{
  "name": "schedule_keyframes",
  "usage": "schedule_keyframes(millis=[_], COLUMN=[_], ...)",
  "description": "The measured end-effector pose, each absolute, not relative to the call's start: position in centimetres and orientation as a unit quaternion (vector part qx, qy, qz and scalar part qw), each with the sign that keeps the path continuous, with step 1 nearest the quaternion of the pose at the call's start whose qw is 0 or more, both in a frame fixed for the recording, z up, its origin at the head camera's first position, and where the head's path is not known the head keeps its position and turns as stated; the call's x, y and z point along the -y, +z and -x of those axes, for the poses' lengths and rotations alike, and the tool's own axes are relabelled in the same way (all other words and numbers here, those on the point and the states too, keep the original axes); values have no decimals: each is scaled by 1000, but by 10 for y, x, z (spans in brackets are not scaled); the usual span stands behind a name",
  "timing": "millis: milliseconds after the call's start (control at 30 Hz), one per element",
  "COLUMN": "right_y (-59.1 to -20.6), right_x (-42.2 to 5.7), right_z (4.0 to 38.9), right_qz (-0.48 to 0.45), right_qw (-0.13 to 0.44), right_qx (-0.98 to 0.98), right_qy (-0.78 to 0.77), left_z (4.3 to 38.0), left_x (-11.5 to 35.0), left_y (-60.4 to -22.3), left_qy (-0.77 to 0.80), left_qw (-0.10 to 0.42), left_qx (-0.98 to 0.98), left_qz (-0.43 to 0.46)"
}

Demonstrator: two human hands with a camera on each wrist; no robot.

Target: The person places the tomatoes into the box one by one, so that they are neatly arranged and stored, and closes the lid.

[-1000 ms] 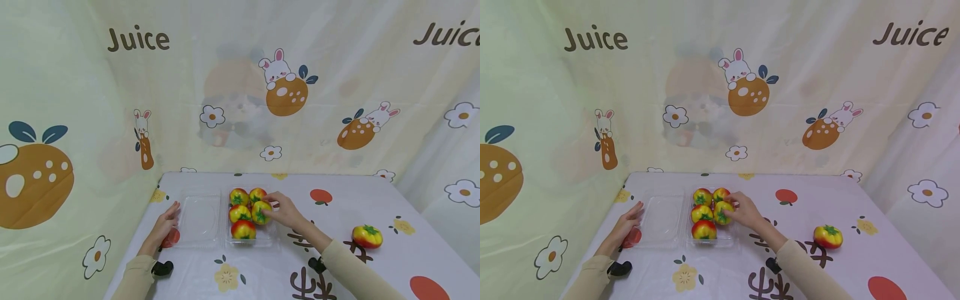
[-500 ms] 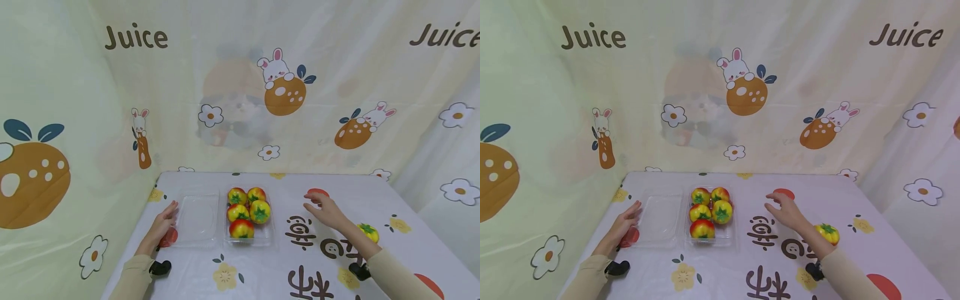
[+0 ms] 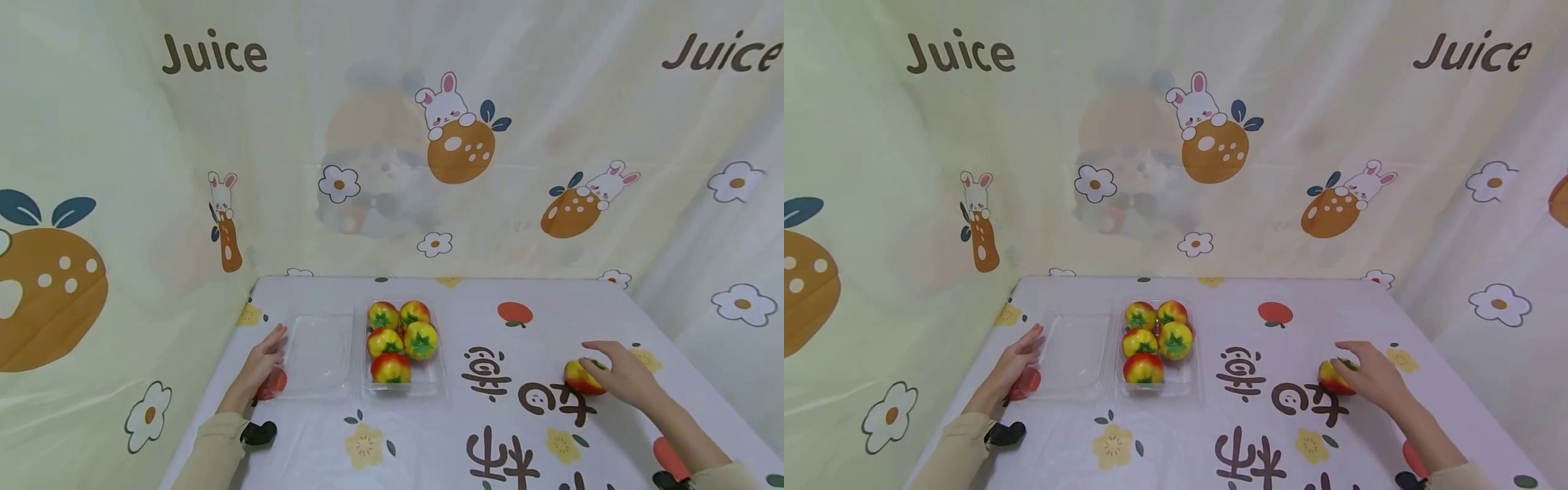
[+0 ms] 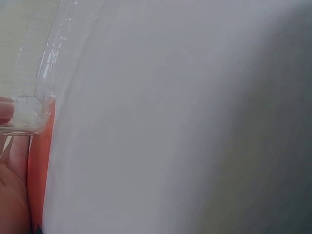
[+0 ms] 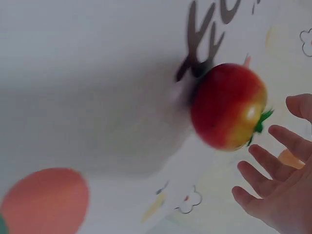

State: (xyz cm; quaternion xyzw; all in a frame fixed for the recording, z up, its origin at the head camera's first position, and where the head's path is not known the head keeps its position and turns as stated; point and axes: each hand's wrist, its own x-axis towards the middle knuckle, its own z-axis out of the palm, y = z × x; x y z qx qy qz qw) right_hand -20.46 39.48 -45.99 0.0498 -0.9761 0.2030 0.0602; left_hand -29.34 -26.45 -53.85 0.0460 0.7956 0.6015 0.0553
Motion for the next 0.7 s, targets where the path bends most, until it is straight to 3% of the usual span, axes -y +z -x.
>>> schedule_keyframes(millis=[433, 700], right_y=[-490, -491], right_x=[-416, -419], right_z=[188, 196], right_qz=[-32, 16], right_qw=[61, 23], right_qx=[973, 964], right_qy=[219, 265], left_z=[295, 292], left_x=[267, 265], left_y=[-540, -537], left_qy=[613, 610], left_qw=[51, 51], left_qx=[-787, -789], left_qz=[-47, -48])
